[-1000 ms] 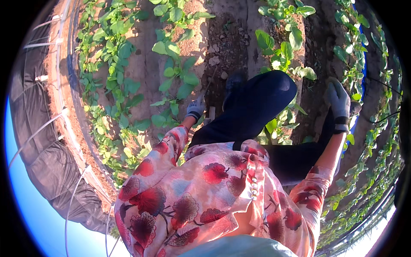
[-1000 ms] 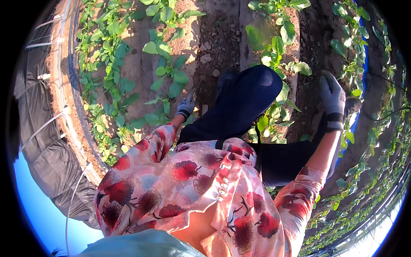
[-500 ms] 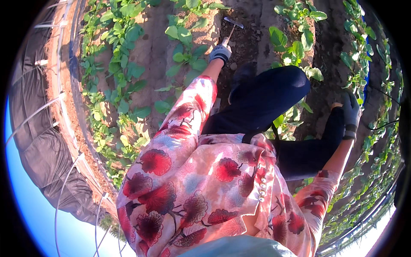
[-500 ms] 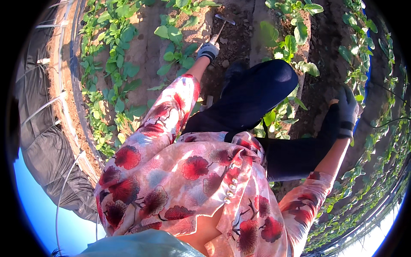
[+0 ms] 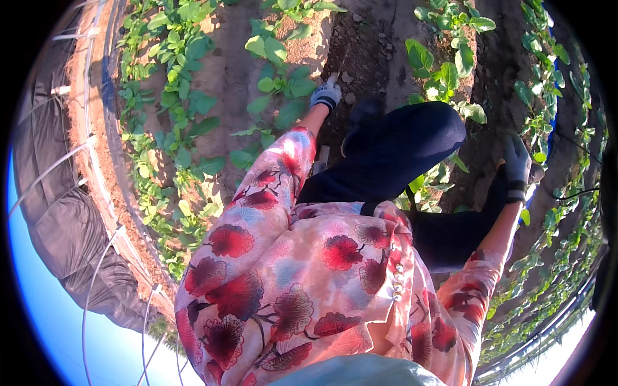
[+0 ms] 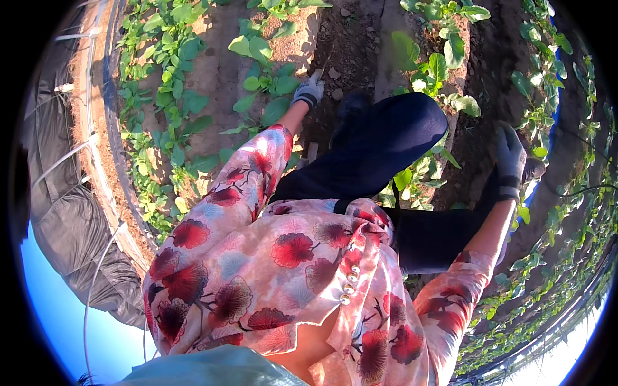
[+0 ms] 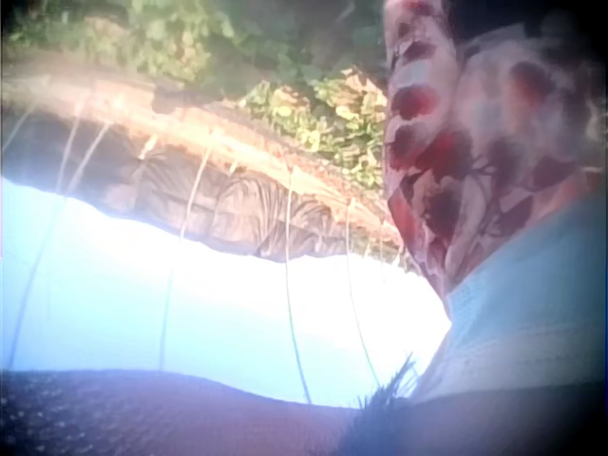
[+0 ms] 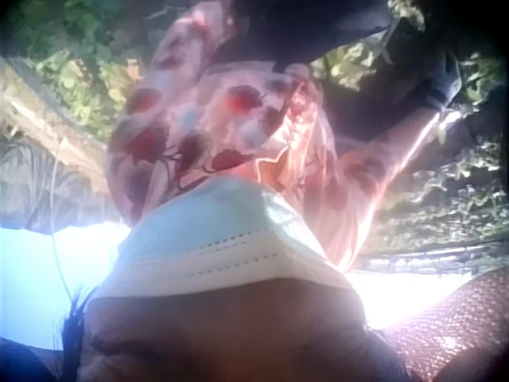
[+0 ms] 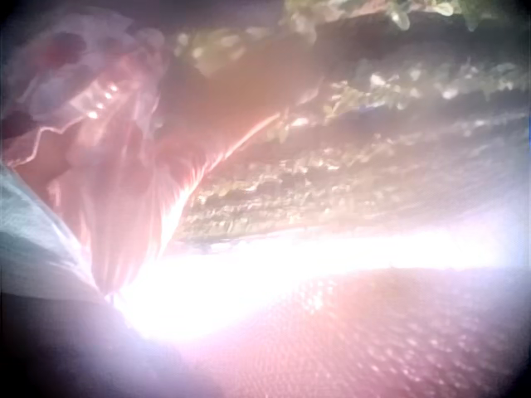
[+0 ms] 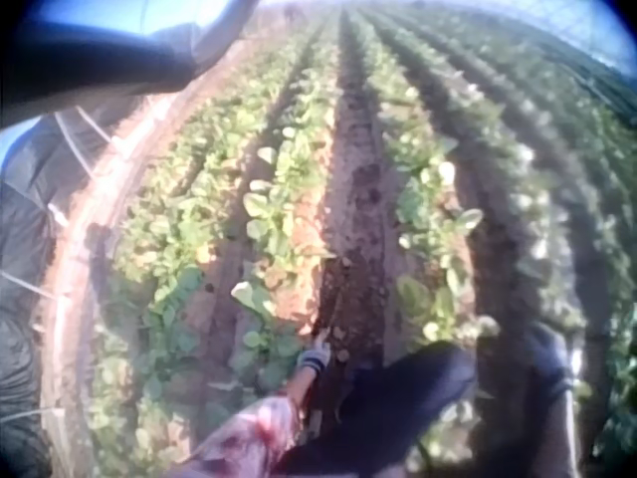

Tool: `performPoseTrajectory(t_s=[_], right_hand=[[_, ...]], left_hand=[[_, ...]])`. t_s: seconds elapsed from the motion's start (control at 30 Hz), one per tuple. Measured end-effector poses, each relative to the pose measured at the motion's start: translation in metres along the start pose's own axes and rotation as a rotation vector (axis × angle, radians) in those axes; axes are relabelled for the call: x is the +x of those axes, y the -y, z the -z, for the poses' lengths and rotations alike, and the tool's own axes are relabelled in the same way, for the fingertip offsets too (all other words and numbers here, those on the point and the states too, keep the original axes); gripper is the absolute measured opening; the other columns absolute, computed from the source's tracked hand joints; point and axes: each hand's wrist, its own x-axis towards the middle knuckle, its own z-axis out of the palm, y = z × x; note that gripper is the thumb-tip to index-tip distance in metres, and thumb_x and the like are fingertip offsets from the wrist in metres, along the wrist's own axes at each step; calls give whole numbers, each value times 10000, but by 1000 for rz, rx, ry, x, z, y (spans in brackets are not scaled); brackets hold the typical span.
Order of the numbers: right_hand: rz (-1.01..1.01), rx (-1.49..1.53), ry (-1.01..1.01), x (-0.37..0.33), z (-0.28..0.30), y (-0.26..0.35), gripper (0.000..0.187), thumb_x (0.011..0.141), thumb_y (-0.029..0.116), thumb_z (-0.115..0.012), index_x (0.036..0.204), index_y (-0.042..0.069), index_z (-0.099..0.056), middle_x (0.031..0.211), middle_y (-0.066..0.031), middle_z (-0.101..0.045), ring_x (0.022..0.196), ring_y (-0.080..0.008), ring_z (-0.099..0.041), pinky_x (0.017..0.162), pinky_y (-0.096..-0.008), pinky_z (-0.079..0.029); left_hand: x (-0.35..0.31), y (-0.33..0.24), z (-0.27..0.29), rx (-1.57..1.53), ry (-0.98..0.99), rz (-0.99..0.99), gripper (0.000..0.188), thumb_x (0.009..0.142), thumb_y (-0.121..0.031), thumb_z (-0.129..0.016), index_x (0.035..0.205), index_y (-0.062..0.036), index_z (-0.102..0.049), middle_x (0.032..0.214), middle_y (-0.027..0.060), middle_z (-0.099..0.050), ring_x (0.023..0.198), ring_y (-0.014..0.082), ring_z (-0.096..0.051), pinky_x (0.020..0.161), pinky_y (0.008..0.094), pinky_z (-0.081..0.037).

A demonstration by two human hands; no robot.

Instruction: The person kneels in a garden bed and uses a small hand tool to loosen soil and remove weeds around young plants. They pull the weeds by hand and continue working along the row.

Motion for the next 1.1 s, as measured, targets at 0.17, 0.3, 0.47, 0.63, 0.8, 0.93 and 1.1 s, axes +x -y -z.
performPoseTrajectory(t_s=[0.17, 0.3, 0.47, 0.63, 0.8, 0.93, 1.1], right_hand=[[68, -96, -13, -7, -1, -30, 335, 868, 267, -535, 1130, 69, -602, 1048, -109, -645, 992, -184, -595, 858, -295, -438], [-169, 30, -106, -31, 23, -33, 328, 861, 277, -538, 1109, 77, -613, 1032, -103, -650, 989, -227, -597, 873, -318, -430], [-105, 9, -331, -36, 34, -15, 279, 837, 264, -580, 1063, 118, -652, 971, -75, -669, 919, -164, -621, 810, -293, -463], [-5, 214, -557, -48, 67, 44, 247, 854, 162, -565, 1062, 55, -645, 935, -35, -675, 832, -71, -603, 747, -236, -469], [88, 395, -679, -58, 97, 105, 274, 869, 147, -566, 1099, 5, -612, 915, -44, -654, 784, -81, -594, 700, -224, -475], [130, 311, -647, -69, 93, 132, 278, 874, 141, -568, 1102, -16, -603, 947, -53, -654, 800, -83, -598, 720, -219, -477], [245, 370, -644, -65, 73, 109, 243, 865, 112, -579, 1081, 13, -628, 960, -52, -662, 795, -69, -597, 727, -224, -483]], left_hand=[[36, -19, 16, -141, -101, 20, 542, 845, -362, -436, 1355, -190, -367, 1248, 220, -498, 1147, 344, -496, 969, 424, -391], [5, -18, 9, -49, -35, -58, 517, 854, -384, -413, 1357, -276, -360, 1147, 236, -560, 1060, 385, -545, 918, 448, -421], [-16, 54, -18, 36, -47, -114, 505, 861, -352, -383, 1354, -245, -372, 1113, 240, -573, 1018, 394, -561, 884, 467, -432], [-26, 57, -16, -32, 28, -92, 499, 856, -320, -393, 1342, -207, -394, 1106, 238, -578, 1020, 386, -562, 884, 456, -435], [-25, 52, -19, -77, 48, -112, 508, 846, -307, -409, 1344, -206, -392, 1116, 234, -577, 1033, 379, -557, 890, 444, -438], [-19, 60, -15, -21, 58, -118, 523, 840, -317, -414, 1354, -229, -373, 1153, 231, -557, 1057, 365, -549, 907, 438, -433], [-25, 55, -10, 27, 123, -57, 561, 824, -305, -459, 1370, -238, -346, 1193, 214, -543, 1086, 342, -543, 925, 430, -428]])
